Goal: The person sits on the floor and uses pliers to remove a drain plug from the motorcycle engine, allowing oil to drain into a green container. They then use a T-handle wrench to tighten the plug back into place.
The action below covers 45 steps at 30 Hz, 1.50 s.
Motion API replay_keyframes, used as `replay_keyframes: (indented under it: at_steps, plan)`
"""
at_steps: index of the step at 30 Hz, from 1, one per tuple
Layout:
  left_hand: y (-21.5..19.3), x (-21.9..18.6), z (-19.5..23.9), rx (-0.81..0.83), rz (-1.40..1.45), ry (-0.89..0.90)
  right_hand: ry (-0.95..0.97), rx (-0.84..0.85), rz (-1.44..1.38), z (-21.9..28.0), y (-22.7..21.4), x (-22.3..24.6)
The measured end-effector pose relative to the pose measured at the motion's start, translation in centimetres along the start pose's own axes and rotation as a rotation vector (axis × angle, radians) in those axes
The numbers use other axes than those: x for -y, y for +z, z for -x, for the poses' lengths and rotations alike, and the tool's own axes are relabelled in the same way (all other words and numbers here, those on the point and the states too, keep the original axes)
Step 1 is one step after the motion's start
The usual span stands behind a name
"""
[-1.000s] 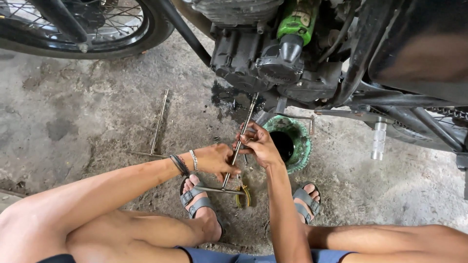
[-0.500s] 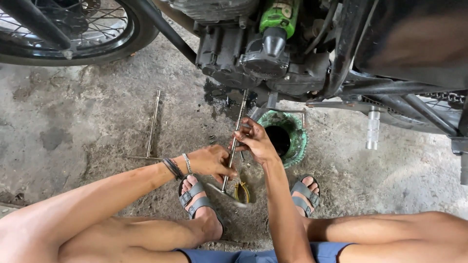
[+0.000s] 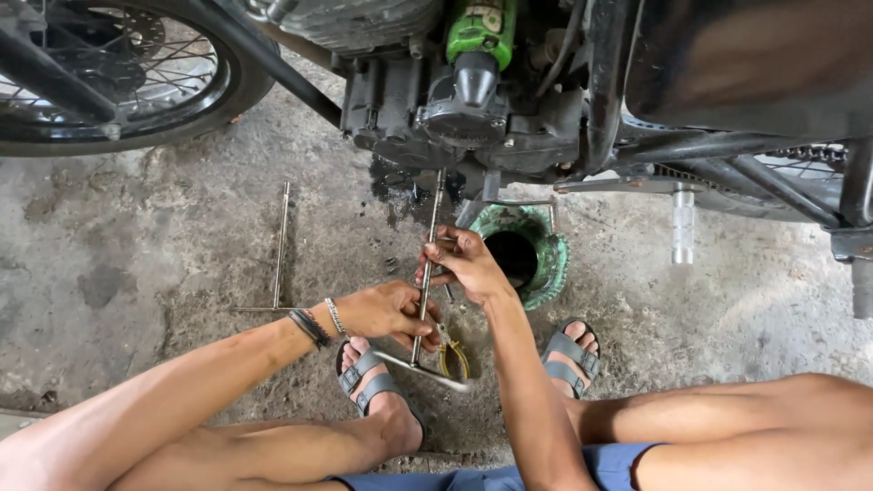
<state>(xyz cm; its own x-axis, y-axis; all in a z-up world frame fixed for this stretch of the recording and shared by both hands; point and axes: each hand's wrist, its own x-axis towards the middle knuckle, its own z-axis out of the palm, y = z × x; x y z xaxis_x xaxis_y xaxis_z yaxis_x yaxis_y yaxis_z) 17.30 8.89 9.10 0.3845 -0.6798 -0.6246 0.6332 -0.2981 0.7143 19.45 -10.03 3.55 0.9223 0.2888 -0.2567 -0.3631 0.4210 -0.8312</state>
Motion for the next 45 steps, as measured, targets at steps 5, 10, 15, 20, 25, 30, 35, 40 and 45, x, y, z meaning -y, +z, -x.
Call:
replay_keyframes:
  at_steps: [5,10,15,20,25,30,35,40,45]
  plan:
    - [0.3,-0.5,0.6,0.104,0.051,0.008,-0.005,0.056,-0.010,-0.1,-0.9,-0.4]
    - [0.1,0.2,-0.3,-0.011,-0.003,-0.005,-0.002,0.000,0.009,0.4,0.4,0.5]
    - [0.6,-0.6,0.4,0.043,0.019,0.074,0.007,0.033,-0.015,0.5,0.5,0.6]
    - [-1.3,2.3,-1.6,-0.072,-0.003,0.083,-0.032,-0.109,-0.018,-1.2,-0.3,-1.9]
    - [-0.4,1.5,-0.7,-0.096,-0.109,0.122,-0.011,-0.127,-0.027,-1.2,0.3,-0.9]
    - [-0.2,2.0,-1.0,-0.006,-0.229,0.010,-0.007,-0.124,-0.173,-2.1,1.9,-2.3]
    - [-0.8,3.0,-1.1,0.062,-0.064,-0.029,0.062,0.155,-0.199,-0.4,1.2,1.2]
    - [-0.3,2.1,-0.8,0.142,-0.023,-0.015,0.064,0.232,-0.162,-0.2,-0.2,0.6]
    - [-1.3,1.8,-0.9,0.066,-0.029,-0.013,0.095,0.064,-0.150,-1.9,-1.1,-2.4]
